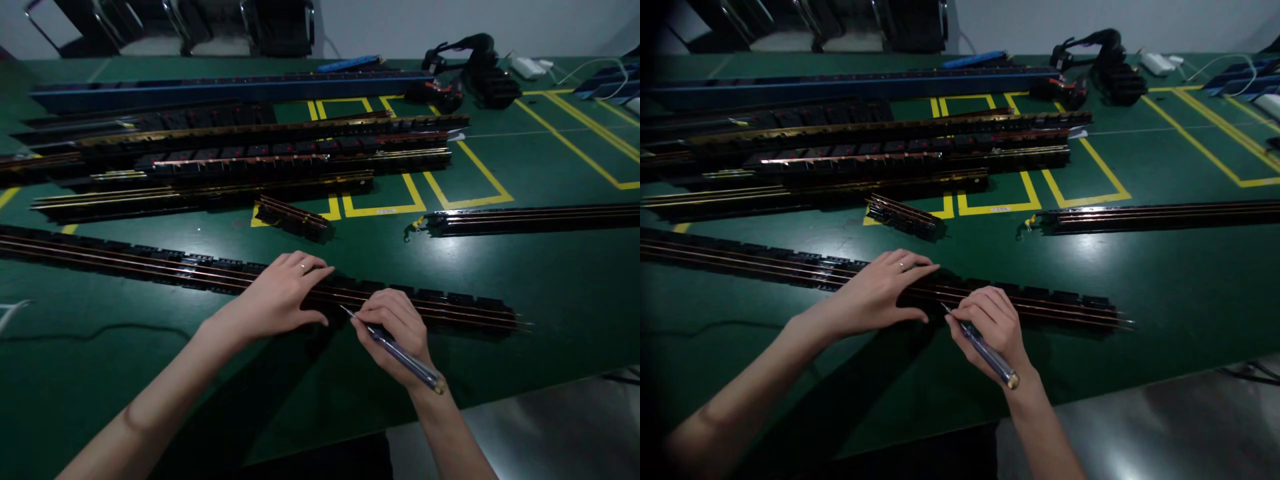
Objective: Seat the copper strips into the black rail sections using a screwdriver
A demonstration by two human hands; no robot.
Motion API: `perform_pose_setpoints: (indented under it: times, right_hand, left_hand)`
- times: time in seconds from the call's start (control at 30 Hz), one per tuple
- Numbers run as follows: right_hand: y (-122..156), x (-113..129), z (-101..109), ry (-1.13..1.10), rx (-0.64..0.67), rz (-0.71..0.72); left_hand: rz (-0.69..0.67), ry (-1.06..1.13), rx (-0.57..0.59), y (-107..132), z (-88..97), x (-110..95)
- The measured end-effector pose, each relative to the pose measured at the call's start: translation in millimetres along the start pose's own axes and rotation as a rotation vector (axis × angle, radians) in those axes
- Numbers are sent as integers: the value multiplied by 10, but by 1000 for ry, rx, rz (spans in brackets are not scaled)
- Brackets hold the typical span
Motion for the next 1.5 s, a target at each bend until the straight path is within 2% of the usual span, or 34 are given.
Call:
perform_pose_setpoints:
  times: [0.1,0.2,0.33,0.47,0.57,0.63,0.73,0.83,0.93,1.0,1.1,1.33,1.4,1.5]
  right_hand:
    - [33,-25,18,-7,-25,-8]
    - [81,-74,67,-1,-63,-42]
    - [92,-76,74,-2,-32,-50]
    - [56,-28,27,-13,14,-26]
    - [46,-35,36,28,-11,-32]
    - [49,-52,50,56,-29,-41]
    - [55,-69,56,65,-23,-39]
    - [58,-77,68,68,-35,-24]
    - [62,-95,99,63,-66,-28]
    - [64,-105,115,48,-70,-30]
    - [63,-104,117,22,-64,-20]
    - [56,-107,71,8,-43,-18]
    - [51,-113,71,7,-51,-22]
    - [40,-113,73,10,-46,-18]
  left_hand:
    - [-28,23,-13,-141,-97,-238]
    - [-43,53,-25,-211,-212,-274]
    - [-66,60,-35,-116,-233,-98]
    - [-76,61,-29,73,-131,124]
    - [-19,49,-30,198,-28,259]
    - [37,39,-32,229,24,278]
    - [69,39,-54,146,22,145]
    - [30,55,-78,-49,-90,-74]
    - [-4,37,-87,-199,-218,-169]
    - [-24,16,-96,-207,-257,-139]
    - [-35,13,-109,-94,-234,5]
    - [74,59,-62,223,-14,440]
    - [117,52,-42,208,22,456]
    - [119,45,-62,80,-2,307]
Point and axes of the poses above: each hand's wrist, its own y-axis away from the middle knuckle, its own z-axis out of the back of the hand, x = y × z, the point moved 3 cm from there along -y, towards the middle knuckle, and after that the axes turned 7 degrees about -x, right-handed, at the moved point
